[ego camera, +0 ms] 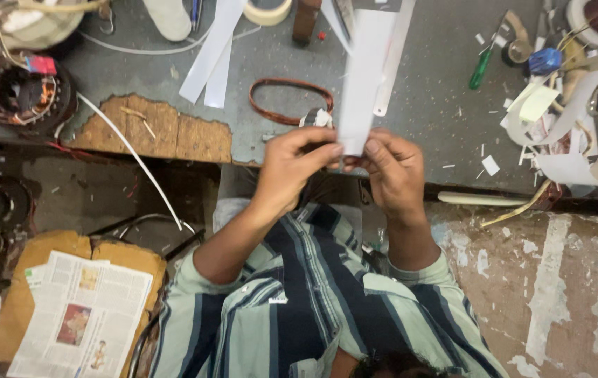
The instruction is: The person winds copper wire around a motor rotor, securing it with white tape. They then cut a strip of white tape with scissors and apply it to the rotor. The person continues winding and taping the copper wire onto the rotor.
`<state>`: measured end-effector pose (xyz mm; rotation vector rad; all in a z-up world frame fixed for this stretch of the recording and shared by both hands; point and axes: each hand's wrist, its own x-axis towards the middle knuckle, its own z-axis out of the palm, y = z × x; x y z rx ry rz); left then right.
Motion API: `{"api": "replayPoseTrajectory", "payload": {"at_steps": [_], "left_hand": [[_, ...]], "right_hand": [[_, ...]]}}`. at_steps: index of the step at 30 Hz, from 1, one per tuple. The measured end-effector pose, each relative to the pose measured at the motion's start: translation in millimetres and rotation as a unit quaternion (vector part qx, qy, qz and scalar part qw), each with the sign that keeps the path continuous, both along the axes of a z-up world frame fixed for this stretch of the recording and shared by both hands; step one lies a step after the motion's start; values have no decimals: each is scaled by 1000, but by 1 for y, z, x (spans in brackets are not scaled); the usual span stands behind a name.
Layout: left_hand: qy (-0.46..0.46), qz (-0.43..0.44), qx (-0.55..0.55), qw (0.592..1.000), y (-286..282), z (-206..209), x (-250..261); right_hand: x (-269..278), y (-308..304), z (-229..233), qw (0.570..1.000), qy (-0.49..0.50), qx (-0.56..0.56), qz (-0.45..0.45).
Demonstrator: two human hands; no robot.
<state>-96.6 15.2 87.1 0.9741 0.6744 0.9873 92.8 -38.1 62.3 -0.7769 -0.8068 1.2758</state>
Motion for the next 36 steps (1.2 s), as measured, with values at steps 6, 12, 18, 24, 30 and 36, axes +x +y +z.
{"api": "replayPoseTrajectory", "payload": {"at_steps": [6,12,18,24,30,36], "left_hand": [[-55,209,8,976,0,0,-80],[-41,311,-54,948,-29,-46,-143],[-16,278,-110,954,-58,-104,-160],[-22,241,-20,970,-55,-115,-152],[53,285,95,952,-19,-104,-134],[239,401,354,810,43,-102,-113]], "right_hand": [[31,81,16,939,-342,-12,-22],[5,87,38,941,-328,65,45],[-31,45,39,802,-340,316,375],[-26,32,41,808,-353,296,367],[4,14,34,841,-336,284,314],[44,26,14,947,-263,134,124]]}}
